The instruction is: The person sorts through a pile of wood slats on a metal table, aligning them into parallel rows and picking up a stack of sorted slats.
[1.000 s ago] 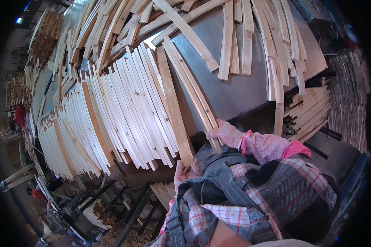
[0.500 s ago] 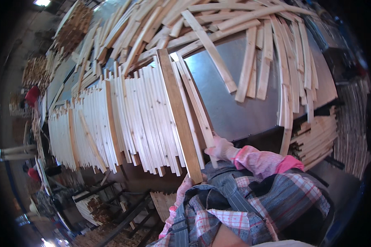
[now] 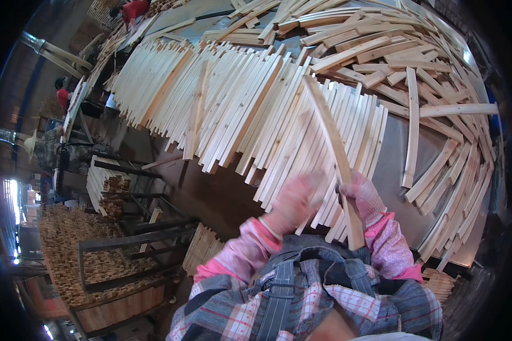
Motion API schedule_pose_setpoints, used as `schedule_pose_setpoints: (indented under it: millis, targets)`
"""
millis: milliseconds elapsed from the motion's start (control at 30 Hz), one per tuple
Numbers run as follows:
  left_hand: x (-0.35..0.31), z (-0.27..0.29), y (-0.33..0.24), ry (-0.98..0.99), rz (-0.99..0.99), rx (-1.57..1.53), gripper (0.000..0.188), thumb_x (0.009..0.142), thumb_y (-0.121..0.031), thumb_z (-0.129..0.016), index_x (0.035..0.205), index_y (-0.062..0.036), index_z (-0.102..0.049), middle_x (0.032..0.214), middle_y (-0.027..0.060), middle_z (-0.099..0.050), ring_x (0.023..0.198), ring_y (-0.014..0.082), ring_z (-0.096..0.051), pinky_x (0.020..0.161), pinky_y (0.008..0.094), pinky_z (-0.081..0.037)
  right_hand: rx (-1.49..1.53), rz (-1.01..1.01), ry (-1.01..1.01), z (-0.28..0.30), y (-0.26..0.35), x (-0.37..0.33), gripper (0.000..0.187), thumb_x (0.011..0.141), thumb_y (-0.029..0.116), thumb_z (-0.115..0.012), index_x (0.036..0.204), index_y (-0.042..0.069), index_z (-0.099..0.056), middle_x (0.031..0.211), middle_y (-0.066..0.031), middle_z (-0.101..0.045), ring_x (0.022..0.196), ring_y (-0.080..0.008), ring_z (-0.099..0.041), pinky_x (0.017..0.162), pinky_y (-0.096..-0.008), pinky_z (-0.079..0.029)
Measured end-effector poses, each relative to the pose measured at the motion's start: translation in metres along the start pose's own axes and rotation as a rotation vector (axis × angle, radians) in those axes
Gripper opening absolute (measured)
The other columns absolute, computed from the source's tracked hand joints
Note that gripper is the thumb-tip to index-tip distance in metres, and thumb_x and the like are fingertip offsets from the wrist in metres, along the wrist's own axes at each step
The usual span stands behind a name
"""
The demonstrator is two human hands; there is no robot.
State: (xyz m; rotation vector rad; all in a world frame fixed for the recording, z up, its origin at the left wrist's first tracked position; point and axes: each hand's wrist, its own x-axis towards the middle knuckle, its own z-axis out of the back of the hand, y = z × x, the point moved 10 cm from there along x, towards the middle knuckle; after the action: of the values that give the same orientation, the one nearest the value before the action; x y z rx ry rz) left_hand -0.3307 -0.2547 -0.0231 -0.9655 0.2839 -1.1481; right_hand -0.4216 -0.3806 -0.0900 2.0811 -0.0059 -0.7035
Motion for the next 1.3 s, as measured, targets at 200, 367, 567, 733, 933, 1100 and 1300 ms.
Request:
schedule_pose_setpoints:
  millis: [200, 367, 567, 733, 933, 1100, 1300]
  targets:
    - [0.087, 0.153, 0.024, 0.014, -0.29, 0.664, 0.045, 0.062, -0.008, -0.076, 0.106, -0.0087, -0.068, 0.111, 0.0107, -0.067, 0.108, 0.0348, -0.06, 0.095, 0.0454, -0.045, -0.153, -0.262, 0.417, -0.094, 0.018, -0.016, 0.059, 0.08, 0.012, -0.07, 0.135, -0.003, -0.053, 0.096, -0.0028, -0.064, 0.086, -0.0099, -0.06, 0.076, -0.0245, -0.05]
    - [0.079, 0.216, 0.105, 0.085, -0.068, 0.471, 0.048, 0.069, -0.003, -0.077, 0.116, -0.0072, -0.067, 0.101, 0.0107, -0.067, 0.093, 0.0309, -0.065, 0.085, 0.0396, -0.051, -0.025, 0.144, -0.061, 0.035, 0.033, 0.038, 0.06, 0.088, 0.03, -0.067, 0.138, 0.0, -0.053, 0.114, -0.0098, -0.068, 0.102, -0.0202, -0.064, 0.091, -0.0339, -0.05]
    - [0.046, 0.293, 0.357, -0.358, 0.562, -0.222, 0.041, 0.093, -0.006, -0.065, 0.132, 0.0032, -0.055, 0.115, 0.0125, -0.067, 0.099, 0.0193, -0.065, 0.086, 0.0299, -0.053, -0.862, -0.126, -1.197, 0.201, -0.002, -0.022, 0.064, 0.089, 0.042, -0.062, 0.136, -0.001, -0.052, 0.123, -0.0226, -0.065, 0.114, -0.0363, -0.062, 0.1, -0.0404, -0.047]
    - [0.003, 0.349, 0.471, -0.316, 0.925, 0.229, 0.048, 0.093, -0.032, -0.064, 0.124, 0.0047, -0.059, 0.096, 0.0168, -0.071, 0.085, 0.0249, -0.067, 0.075, 0.037, -0.054, -0.873, -0.287, -1.087, 0.16, -0.033, 0.016, 0.059, 0.091, 0.043, -0.055, 0.135, 0.004, -0.055, 0.133, -0.0216, -0.059, 0.125, -0.0379, -0.055, 0.106, -0.0435, -0.043]
    - [0.039, 0.332, 0.408, 0.011, 1.058, 0.903, 0.061, 0.089, -0.049, -0.058, 0.119, 0.0031, -0.065, 0.113, 0.0234, -0.069, 0.102, 0.0405, -0.066, 0.088, 0.0447, -0.051, -1.214, -0.283, -1.267, 0.245, 0.051, -0.041, 0.065, 0.083, 0.037, -0.071, 0.135, 0.006, -0.049, 0.122, -0.0194, -0.065, 0.113, -0.0361, -0.063, 0.095, -0.0453, -0.05]
    - [0.089, 0.299, 0.311, -0.071, 0.951, 1.062, 0.065, 0.088, -0.047, -0.056, 0.133, 0.0, -0.058, 0.13, 0.0267, -0.06, 0.123, 0.0406, -0.056, 0.104, 0.0446, -0.044, -1.186, -0.466, -1.309, 0.334, 0.083, -0.03, 0.07, 0.085, 0.033, -0.07, 0.14, 0.006, -0.037, 0.12, -0.0268, -0.062, 0.11, -0.034, -0.065, 0.088, -0.0569, -0.051]
    - [0.18, 0.116, 0.175, -0.182, 0.201, 0.197, 0.044, 0.09, -0.01, -0.066, 0.132, -0.0008, -0.06, 0.132, 0.0177, -0.06, 0.12, 0.0308, -0.058, 0.104, 0.0375, -0.044, -0.875, -0.307, -0.963, 0.251, 0.001, -0.031, 0.073, 0.089, 0.029, -0.062, 0.151, 0.009, -0.031, 0.118, -0.0232, -0.066, 0.108, -0.0371, -0.066, 0.093, -0.0485, -0.052]
